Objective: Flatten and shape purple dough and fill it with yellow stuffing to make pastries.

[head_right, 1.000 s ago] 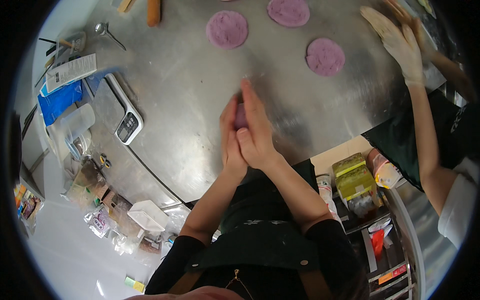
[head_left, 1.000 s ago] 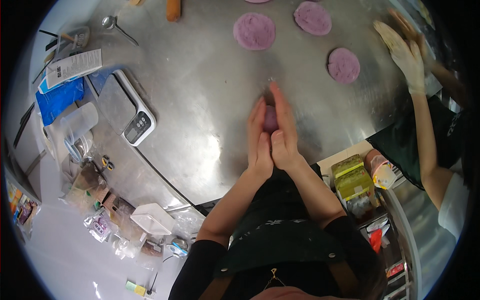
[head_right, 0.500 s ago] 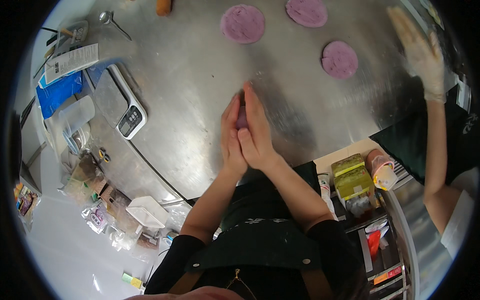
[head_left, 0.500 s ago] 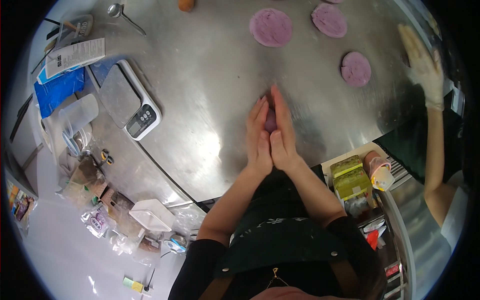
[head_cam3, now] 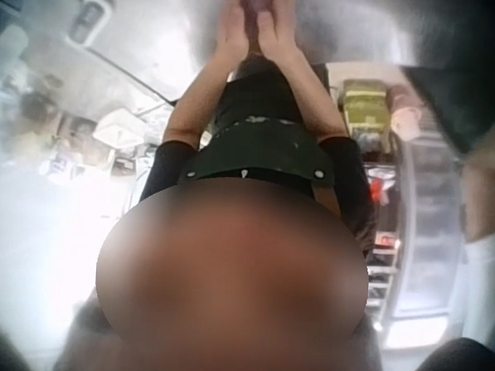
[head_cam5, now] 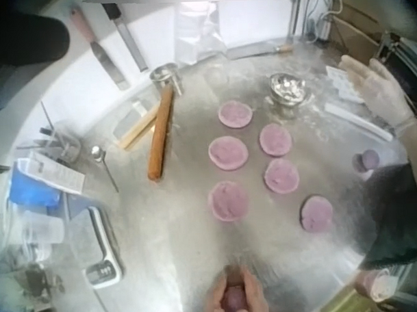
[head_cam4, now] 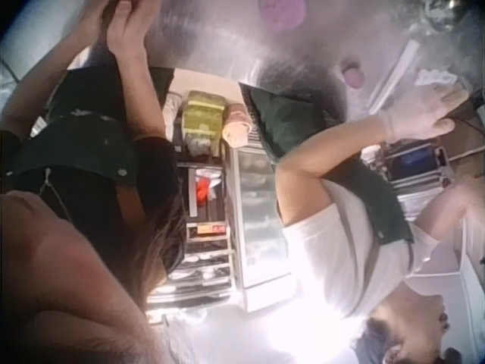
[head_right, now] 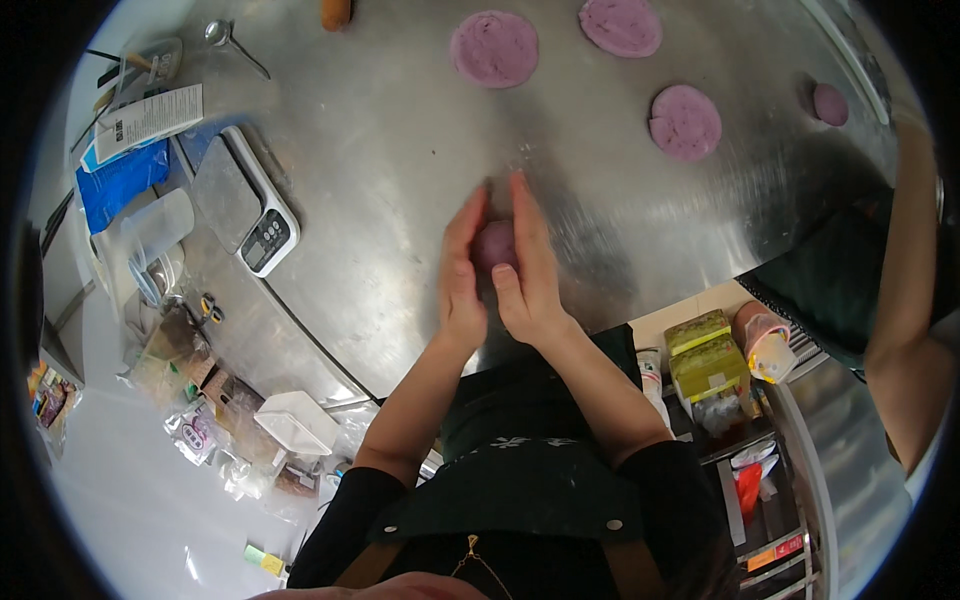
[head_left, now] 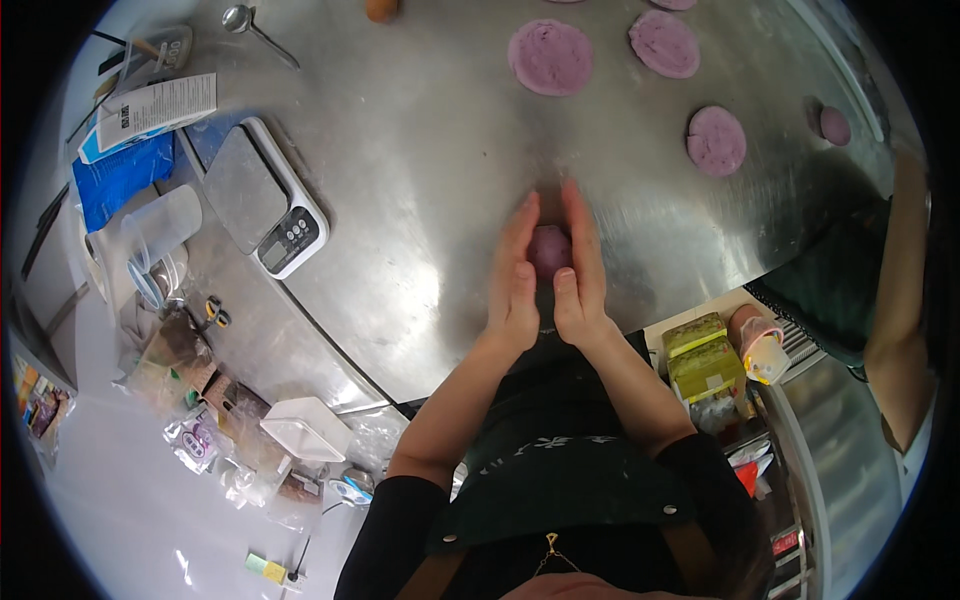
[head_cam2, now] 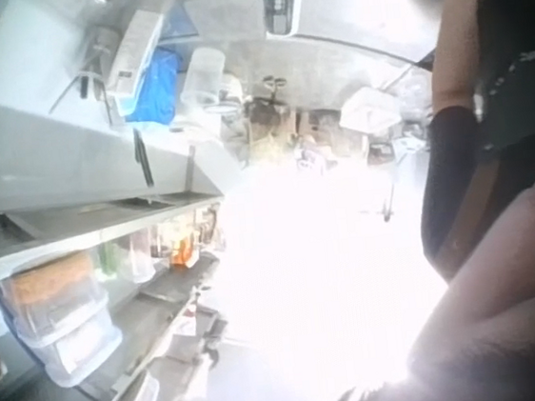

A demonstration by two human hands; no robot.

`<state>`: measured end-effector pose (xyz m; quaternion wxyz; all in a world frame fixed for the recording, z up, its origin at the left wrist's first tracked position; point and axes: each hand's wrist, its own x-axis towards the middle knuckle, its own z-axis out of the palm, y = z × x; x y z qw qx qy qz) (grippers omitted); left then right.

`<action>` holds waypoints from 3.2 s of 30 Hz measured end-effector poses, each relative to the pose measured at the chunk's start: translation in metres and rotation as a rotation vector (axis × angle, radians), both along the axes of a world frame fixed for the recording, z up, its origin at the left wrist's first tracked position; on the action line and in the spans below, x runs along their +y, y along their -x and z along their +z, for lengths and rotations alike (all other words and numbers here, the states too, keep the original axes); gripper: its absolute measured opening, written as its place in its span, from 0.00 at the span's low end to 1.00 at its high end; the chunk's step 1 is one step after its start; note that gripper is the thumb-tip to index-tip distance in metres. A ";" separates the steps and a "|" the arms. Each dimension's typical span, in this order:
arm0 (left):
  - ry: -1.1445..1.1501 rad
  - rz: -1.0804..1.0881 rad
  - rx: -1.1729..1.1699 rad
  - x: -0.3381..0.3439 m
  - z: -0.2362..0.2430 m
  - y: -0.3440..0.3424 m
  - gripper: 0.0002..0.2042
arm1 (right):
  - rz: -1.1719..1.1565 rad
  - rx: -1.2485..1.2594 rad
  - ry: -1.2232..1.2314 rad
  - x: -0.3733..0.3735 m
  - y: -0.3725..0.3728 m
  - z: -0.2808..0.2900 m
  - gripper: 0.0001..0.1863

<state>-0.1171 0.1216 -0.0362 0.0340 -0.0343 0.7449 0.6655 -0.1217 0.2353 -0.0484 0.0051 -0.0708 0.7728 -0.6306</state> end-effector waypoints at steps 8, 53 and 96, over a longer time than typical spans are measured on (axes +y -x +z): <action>0.010 -0.139 0.075 0.002 -0.003 0.001 0.31 | -0.047 0.027 0.018 -0.007 0.001 0.002 0.35; 0.023 -0.238 0.046 0.005 -0.002 -0.001 0.29 | -0.178 -0.014 0.037 -0.013 -0.015 0.006 0.33; -0.144 0.000 -0.064 0.019 0.003 -0.020 0.29 | -0.096 0.011 0.064 -0.005 -0.009 -0.001 0.35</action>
